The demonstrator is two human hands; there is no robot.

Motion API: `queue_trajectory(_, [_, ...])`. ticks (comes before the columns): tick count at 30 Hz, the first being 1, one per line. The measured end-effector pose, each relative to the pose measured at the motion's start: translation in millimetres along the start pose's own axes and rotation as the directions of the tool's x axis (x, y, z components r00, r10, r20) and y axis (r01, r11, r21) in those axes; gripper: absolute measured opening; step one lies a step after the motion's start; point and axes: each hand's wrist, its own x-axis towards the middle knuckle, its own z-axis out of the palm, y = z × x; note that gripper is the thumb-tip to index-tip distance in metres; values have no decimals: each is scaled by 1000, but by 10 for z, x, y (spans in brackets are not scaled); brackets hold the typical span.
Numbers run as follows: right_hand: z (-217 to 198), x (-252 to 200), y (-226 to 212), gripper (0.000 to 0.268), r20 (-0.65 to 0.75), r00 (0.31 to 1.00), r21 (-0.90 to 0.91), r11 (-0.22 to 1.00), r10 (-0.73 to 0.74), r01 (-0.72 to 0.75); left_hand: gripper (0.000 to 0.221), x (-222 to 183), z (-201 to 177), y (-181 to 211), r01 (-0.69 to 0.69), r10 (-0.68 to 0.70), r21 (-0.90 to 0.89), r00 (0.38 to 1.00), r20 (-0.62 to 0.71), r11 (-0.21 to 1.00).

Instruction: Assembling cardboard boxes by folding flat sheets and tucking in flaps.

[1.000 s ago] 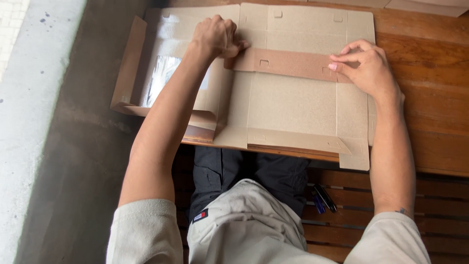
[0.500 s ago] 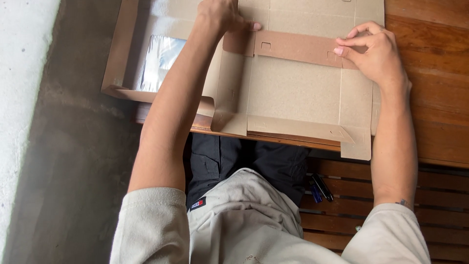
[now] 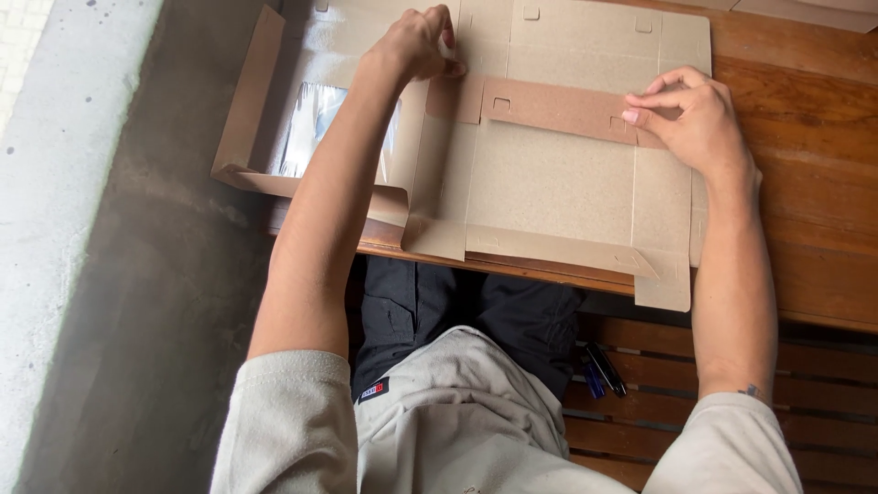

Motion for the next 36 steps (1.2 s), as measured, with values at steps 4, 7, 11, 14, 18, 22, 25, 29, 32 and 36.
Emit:
queue_trajectory(4, [31,2,85,29,3,1000,-14,1000,14,-14,34,-211,-140,31,8,-3,-104,999,44,995])
queue_trajectory(7, [9,6,57,29,8,1000,-4,1000,17,-17,36,-63,-80,-113,-77,78,-96,997,14,992])
queue_trajectory(11, [-8,20,22,29,3,999,-19,999,32,-32,35,-207,-200,-62,-100,101,-108,995,4,989])
queue_trajectory(14, [-15,-5,11,29,11,998,-22,998,56,-56,42,-325,-271,-39,-169,173,-72,983,56,983])
queue_trajectory(18, [-44,40,-54,37,35,992,2,993,121,-121,72,-533,-491,-115,-232,227,32,966,122,972])
queue_trajectory(22, [-22,40,-20,42,54,987,4,989,150,-150,117,-617,-586,-439,-153,141,344,988,60,926])
queue_trajectory(25, [2,31,5,43,57,982,-10,984,178,-178,111,-634,-530,-532,-167,173,344,985,14,924])
queue_trajectory(29, [-12,43,-27,43,54,986,-19,988,155,-154,110,-558,-552,-541,-171,187,328,982,-20,929])
queue_trajectory(32, [-20,48,-43,44,68,980,-9,982,189,-189,135,-441,-545,-593,-154,163,359,987,4,921])
queue_trajectory(36, [-9,27,-51,42,61,982,8,984,177,-178,123,-372,-456,-678,-259,428,559,883,-194,788])
